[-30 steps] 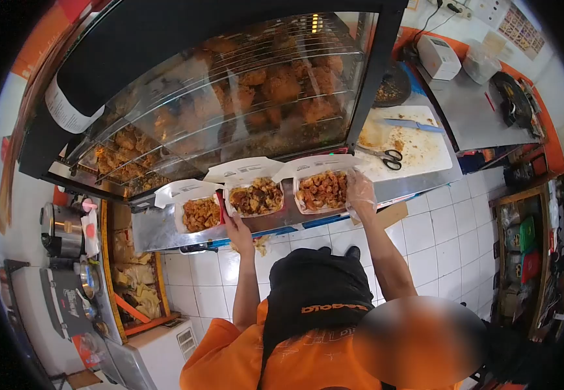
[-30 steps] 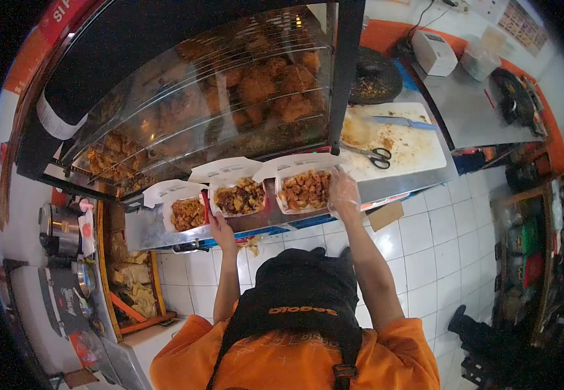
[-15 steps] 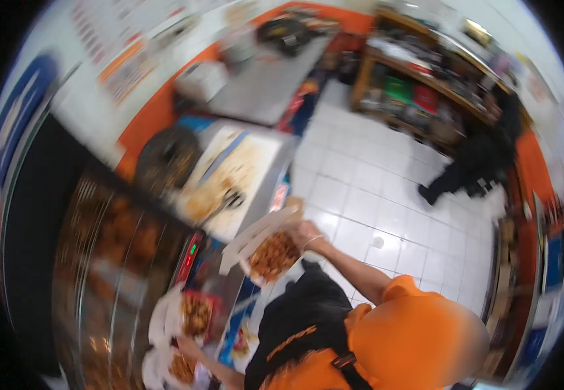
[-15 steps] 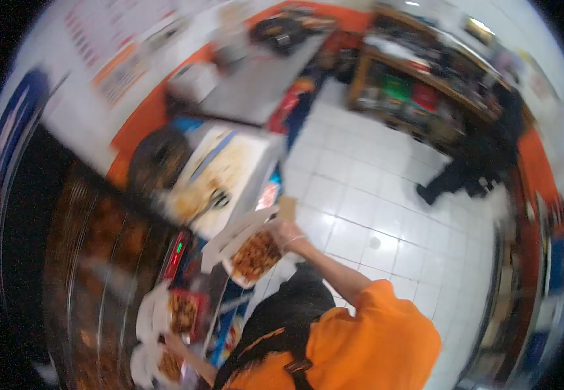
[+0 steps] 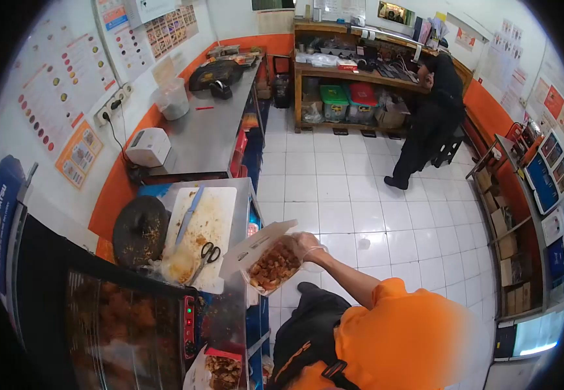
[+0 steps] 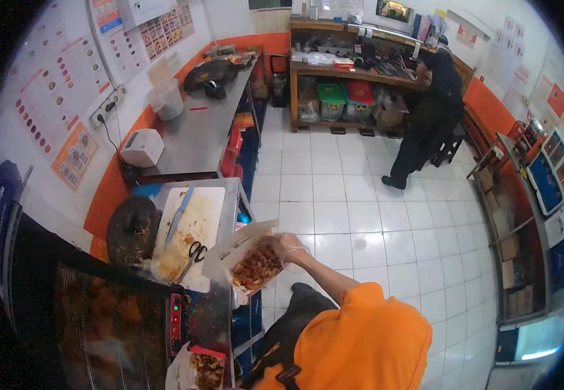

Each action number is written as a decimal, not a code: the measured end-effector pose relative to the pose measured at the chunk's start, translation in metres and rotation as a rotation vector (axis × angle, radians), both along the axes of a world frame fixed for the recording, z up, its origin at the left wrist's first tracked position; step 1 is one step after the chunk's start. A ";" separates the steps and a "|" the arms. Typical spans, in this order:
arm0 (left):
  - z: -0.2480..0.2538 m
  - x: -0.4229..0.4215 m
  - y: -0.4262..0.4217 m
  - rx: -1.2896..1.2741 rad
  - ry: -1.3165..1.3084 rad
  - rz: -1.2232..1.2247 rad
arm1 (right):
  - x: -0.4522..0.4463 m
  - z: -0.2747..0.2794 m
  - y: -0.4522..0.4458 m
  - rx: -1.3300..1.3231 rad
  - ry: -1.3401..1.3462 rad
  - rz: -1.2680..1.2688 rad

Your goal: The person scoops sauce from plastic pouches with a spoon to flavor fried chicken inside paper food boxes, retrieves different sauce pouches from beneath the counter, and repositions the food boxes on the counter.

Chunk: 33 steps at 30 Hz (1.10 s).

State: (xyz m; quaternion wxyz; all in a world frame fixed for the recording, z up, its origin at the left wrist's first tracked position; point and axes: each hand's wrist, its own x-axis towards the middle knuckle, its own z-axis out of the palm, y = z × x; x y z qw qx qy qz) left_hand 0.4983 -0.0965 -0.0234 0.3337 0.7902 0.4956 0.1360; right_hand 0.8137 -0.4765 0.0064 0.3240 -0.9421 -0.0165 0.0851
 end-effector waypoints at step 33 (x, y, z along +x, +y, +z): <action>-0.014 0.539 -0.081 -0.220 -0.338 0.040 | 0.748 -0.071 0.015 -0.044 -0.114 0.184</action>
